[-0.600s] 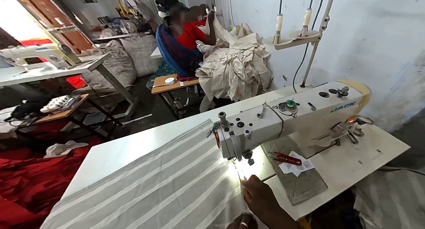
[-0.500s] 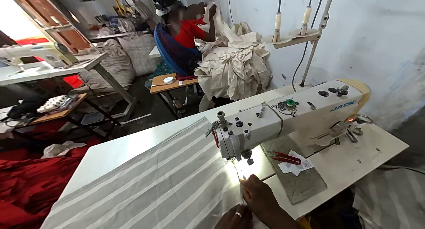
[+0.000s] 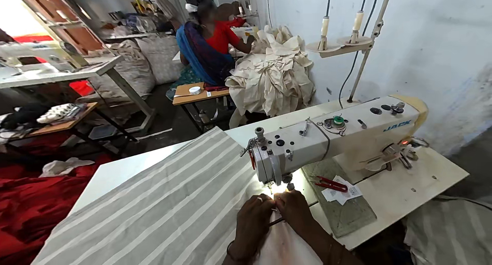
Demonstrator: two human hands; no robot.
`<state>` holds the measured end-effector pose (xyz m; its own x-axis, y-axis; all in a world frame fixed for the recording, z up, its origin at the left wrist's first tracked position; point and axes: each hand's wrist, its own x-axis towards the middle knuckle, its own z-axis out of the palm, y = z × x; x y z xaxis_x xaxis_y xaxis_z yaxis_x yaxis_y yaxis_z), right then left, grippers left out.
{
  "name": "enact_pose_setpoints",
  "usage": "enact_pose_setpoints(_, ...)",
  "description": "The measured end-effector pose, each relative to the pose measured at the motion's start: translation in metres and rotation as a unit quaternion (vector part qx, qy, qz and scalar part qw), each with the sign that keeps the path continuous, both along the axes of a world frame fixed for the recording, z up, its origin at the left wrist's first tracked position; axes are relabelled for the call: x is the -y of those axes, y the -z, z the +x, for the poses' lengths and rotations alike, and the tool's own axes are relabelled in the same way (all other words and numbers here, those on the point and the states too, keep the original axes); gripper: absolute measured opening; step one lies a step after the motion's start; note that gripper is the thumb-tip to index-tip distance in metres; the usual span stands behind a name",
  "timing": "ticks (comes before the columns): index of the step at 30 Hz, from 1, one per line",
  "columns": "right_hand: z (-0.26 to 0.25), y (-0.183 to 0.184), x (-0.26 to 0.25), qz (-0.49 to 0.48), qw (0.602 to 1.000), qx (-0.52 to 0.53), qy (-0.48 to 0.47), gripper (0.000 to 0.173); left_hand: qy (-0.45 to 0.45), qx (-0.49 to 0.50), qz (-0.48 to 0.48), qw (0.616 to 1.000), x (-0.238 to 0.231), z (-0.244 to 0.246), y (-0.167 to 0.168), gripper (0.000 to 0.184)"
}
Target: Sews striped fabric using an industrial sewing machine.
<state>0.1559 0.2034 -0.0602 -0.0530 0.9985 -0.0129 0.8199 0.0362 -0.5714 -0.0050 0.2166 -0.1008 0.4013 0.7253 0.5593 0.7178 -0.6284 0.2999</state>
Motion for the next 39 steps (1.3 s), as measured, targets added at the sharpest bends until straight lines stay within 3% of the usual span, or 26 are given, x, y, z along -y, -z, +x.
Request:
enact_pose_setpoints(5, 0.01, -0.01, -0.011, -0.067, 0.996, -0.059, -0.003, 0.029, -0.013, -0.002, -0.004, 1.0, -0.028, -0.003, -0.005, 0.018)
enact_pose_setpoints(10, 0.046, -0.028, 0.02, -0.174, 0.974, -0.053, -0.133, 0.031, -0.005, -0.001, -0.003, 1.0, -0.029, -0.01, -0.001, 0.021)
enact_pose_setpoints(11, 0.053, -0.029, 0.03, -0.145, 0.982, -0.041, -0.115, 0.032, -0.009, -0.004, 0.0, 1.0, -0.029, -0.01, -0.001, 0.021)
enact_pose_setpoints(13, 0.067, -0.023, 0.045, 0.003, 1.0, 0.013, -0.007, 0.032, -0.014, -0.008, 0.002, 1.0, -0.029, -0.009, -0.001, 0.02)
enact_pose_setpoints(16, 0.099, -0.019, 0.034, 0.16, 0.97, 0.14, 0.117, 0.027, -0.025, -0.007, 0.003, 1.0, -0.03, -0.009, -0.001, 0.016)
enact_pose_setpoints(20, 0.135, -0.02, 0.009, 0.031, 0.978, 0.189, 0.084, 0.033, -0.042, -0.013, -0.005, 0.999, -0.028, -0.008, -0.004, 0.016)
enact_pose_setpoints(25, 0.148, -0.028, -0.001, -0.026, 0.974, 0.223, -0.006, 0.043, -0.067, -0.093, -0.001, 0.993, -0.024, -0.013, -0.008, 0.035)
enact_pose_setpoints(28, 0.137, -0.024, 0.005, 0.084, 0.974, 0.208, 0.017, 0.034, -0.124, -0.115, -0.045, 0.985, -0.017, -0.013, -0.013, 0.05)
enact_pose_setpoints(32, 0.08, -0.016, 0.032, 0.172, 0.973, 0.152, -0.007, 0.033, -0.183, -0.097, -0.124, 0.97, 0.007, -0.015, -0.023, 0.065)
enact_pose_setpoints(35, 0.027, -0.011, 0.046, 0.142, 0.98, 0.135, -0.038, 0.03, -0.214, -0.072, -0.076, 0.971, 0.027, -0.011, -0.015, 0.046)
enact_pose_setpoints(37, -0.002, -0.014, 0.042, 0.071, 0.989, 0.126, -0.032, 0.032, -0.234, -0.069, -0.049, 0.969, 0.033, -0.006, -0.013, 0.027)
enact_pose_setpoints(39, -0.023, -0.016, 0.031, 0.002, 0.994, 0.108, -0.017, 0.034, -0.242, -0.066, -0.026, 0.968, 0.034, -0.006, -0.011, 0.021)
